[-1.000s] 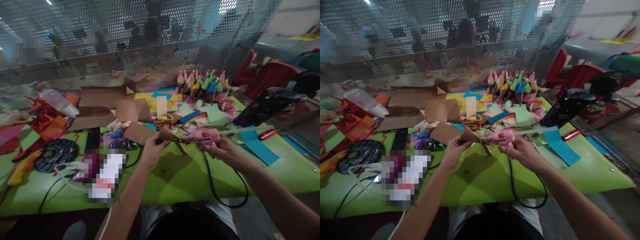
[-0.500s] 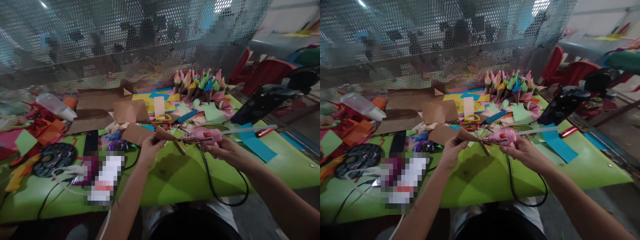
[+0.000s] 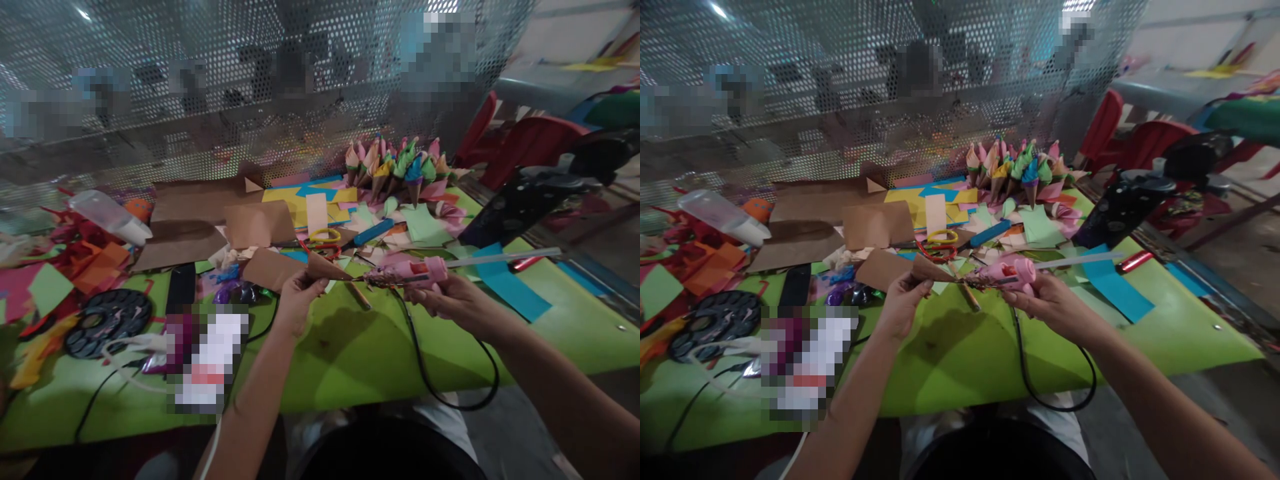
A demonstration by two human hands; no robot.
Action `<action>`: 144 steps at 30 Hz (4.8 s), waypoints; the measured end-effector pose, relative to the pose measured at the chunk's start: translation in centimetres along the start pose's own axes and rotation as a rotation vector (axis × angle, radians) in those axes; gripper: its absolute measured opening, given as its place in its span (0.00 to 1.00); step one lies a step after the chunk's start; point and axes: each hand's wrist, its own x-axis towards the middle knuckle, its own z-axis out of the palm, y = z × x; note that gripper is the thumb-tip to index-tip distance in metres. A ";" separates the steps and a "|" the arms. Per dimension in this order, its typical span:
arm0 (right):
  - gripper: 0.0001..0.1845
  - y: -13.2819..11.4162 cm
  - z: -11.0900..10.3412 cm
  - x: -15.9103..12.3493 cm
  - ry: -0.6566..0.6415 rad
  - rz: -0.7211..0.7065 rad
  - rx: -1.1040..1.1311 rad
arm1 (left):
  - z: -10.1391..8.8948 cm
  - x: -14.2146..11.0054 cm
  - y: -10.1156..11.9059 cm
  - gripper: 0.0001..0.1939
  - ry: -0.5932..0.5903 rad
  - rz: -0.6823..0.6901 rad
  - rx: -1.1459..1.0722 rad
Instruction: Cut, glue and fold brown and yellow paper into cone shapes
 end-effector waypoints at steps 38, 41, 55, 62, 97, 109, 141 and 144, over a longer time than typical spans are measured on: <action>0.33 5.0 -2.2 1.0 0.380 0.238 -0.075 | 0.0 -0.1 0.9 0.15 0.022 -0.015 -0.094; 0.31 6.0 -2.7 0.9 0.394 0.245 -0.330 | 0.0 -0.1 0.8 0.15 0.015 -0.009 -0.093; 0.21 2.5 -2.9 -1.4 0.544 0.150 -0.861 | 0.1 -0.3 0.7 0.17 -0.034 0.000 -0.093; 0.12 -1.7 2.8 0.4 0.387 -0.270 -0.154 | 0.5 -0.8 0.6 0.17 -0.008 -0.034 -0.102; 0.10 -1.1 8.7 3.0 0.380 -0.139 0.408 | 1.9 -1.4 -0.2 0.17 -0.090 -0.117 -0.086; 0.12 -0.5 9.1 3.3 0.381 -0.128 0.436 | 2.3 -1.8 0.3 0.19 -0.116 -0.153 -0.105; 0.13 -0.6 9.2 3.2 0.409 -0.110 0.435 | 2.2 -1.5 0.0 0.17 -0.069 -0.078 -0.057; 0.13 -0.6 9.1 3.2 0.411 -0.111 0.447 | 2.2 -1.5 0.1 0.17 -0.081 -0.094 -0.062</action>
